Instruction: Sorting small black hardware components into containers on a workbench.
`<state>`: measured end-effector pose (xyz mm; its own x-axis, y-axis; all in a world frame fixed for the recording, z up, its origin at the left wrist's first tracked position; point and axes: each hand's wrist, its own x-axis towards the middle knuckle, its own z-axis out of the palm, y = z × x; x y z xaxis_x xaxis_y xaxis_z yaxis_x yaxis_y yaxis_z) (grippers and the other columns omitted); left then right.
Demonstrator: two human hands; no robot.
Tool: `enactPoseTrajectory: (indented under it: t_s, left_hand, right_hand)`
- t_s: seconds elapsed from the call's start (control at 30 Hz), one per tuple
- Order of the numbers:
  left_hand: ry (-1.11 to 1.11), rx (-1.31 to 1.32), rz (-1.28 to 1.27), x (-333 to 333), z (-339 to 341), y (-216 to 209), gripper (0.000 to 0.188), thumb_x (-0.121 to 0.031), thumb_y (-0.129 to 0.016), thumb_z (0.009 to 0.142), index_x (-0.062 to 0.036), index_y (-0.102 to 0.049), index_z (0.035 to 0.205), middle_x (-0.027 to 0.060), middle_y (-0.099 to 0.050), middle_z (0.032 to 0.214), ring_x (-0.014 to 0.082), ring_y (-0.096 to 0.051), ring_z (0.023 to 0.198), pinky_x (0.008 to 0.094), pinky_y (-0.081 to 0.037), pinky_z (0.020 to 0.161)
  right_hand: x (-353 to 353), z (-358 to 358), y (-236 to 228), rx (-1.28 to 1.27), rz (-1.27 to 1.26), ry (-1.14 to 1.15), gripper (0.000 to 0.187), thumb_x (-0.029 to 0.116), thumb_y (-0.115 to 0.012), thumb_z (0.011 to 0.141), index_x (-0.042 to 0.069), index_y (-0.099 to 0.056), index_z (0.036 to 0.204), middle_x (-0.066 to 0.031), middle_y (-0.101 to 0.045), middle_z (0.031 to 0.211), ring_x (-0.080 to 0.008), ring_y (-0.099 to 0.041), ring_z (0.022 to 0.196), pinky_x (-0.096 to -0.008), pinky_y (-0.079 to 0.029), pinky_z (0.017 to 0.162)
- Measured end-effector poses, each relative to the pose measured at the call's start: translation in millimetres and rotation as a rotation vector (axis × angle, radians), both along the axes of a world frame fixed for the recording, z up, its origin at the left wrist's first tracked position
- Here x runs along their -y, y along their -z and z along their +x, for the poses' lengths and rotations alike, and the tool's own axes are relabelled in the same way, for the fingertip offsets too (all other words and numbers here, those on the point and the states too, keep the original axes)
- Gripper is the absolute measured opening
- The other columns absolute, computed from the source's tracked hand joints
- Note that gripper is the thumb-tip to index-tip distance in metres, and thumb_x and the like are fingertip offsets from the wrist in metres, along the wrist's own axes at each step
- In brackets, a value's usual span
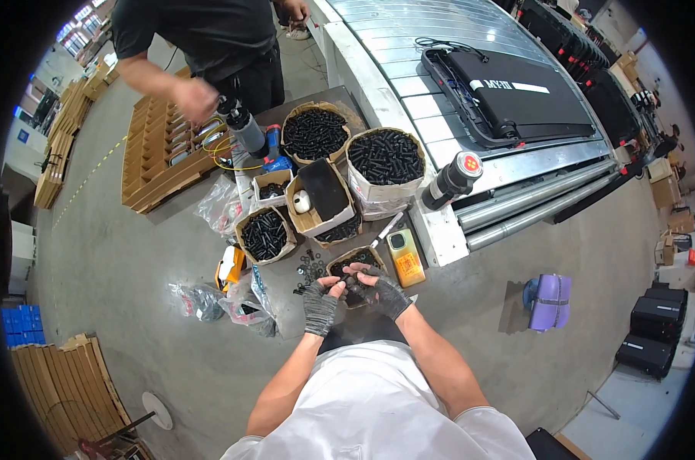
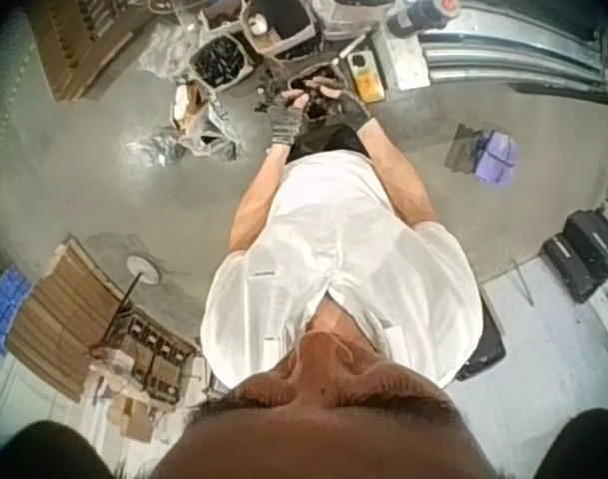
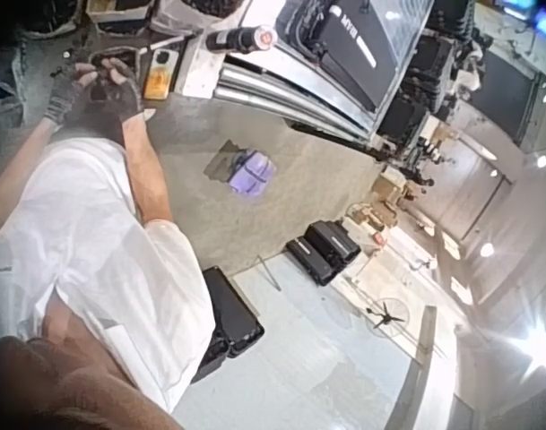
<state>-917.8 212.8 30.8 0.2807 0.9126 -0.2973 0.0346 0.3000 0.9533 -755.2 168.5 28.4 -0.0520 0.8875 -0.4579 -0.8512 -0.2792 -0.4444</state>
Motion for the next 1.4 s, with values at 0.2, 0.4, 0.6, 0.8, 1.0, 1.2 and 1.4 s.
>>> enactPoseTrajectory:
  t_s: [0.2,0.4,0.6,0.8,1.0,1.2,1.4]
  left_hand:
    - [-0.02,-0.049,-0.095,2,10,-5,0.021,-0.01,-0.07,0.085,0.0006,-0.064,0.101,0.0056,-0.066,0.084,0.0124,-0.062,0.075,0.0262,-0.05,0.069]
    - [-0.022,-0.041,-0.091,-2,6,-13,0.019,-0.013,-0.07,0.085,-0.0002,-0.066,0.099,0.0049,-0.067,0.084,0.0119,-0.062,0.077,0.026,-0.05,0.069]
    - [-0.047,0.062,-0.211,-3,6,-5,0.018,-0.013,-0.071,0.085,-0.0018,-0.066,0.099,0.0058,-0.069,0.087,0.0136,-0.063,0.079,0.0267,-0.05,0.073]
    - [-0.02,0.11,-0.175,-5,6,-1,0.02,-0.014,-0.069,0.087,-0.0014,-0.065,0.102,0.007,-0.069,0.088,0.0143,-0.063,0.081,0.0275,-0.051,0.075]
    - [0.05,0.158,-0.274,-9,4,-7,0.023,-0.015,-0.069,0.088,0.0007,-0.065,0.104,0.0073,-0.069,0.087,0.0146,-0.063,0.081,0.0275,-0.051,0.076]
    - [0.032,0.236,-0.363,-9,2,5,0.022,-0.019,-0.067,0.089,0.0003,-0.065,0.101,0.0054,-0.067,0.086,0.0136,-0.061,0.077,0.027,-0.05,0.074]
    - [0.08,0.406,-0.474,-8,-3,21,0.02,-0.022,-0.067,0.089,-0.0024,-0.063,0.093,0.0018,-0.064,0.084,0.0122,-0.058,0.073,0.0257,-0.049,0.071]
  right_hand:
    - [0,0,-2,-0.037,-0.036,0.004,0.029,0.008,-0.056,0.09,0.003,-0.057,0.119,-0.0136,-0.057,0.126,-0.0257,-0.054,0.117,-0.0354,-0.044,0.101]
    - [-1,0,-6,-0.049,-0.032,0.038,0.03,0.009,-0.054,0.092,0.005,-0.055,0.122,-0.0124,-0.054,0.131,-0.0276,-0.054,0.119,-0.0408,-0.045,0.101]
    - [-4,1,-10,-0.038,-0.024,-0.006,0.031,0.011,-0.054,0.092,0.006,-0.055,0.123,-0.0106,-0.054,0.131,-0.0264,-0.056,0.116,-0.0412,-0.048,0.096]
    - [-4,4,-11,0.061,-0.019,-0.076,0.028,0.013,-0.055,0.093,0.006,-0.057,0.12,-0.0097,-0.057,0.128,-0.0243,-0.058,0.113,-0.0397,-0.052,0.091]
    - [-1,5,-8,0.001,-0.016,-0.044,0.026,0.013,-0.056,0.093,0.006,-0.059,0.118,-0.0098,-0.059,0.125,-0.0236,-0.058,0.112,-0.0391,-0.051,0.092]
    - [-3,1,-16,-0.105,-0.012,-0.007,0.024,0.012,-0.057,0.093,0.005,-0.06,0.115,-0.0106,-0.059,0.122,-0.0235,-0.059,0.11,-0.0383,-0.05,0.093]
    - [-3,1,-24,-0.018,-0.092,-0.105,0.027,0.015,-0.059,0.093,0.004,-0.059,0.118,-0.0072,-0.061,0.112,-0.0193,-0.06,0.102,-0.0306,-0.049,0.087]
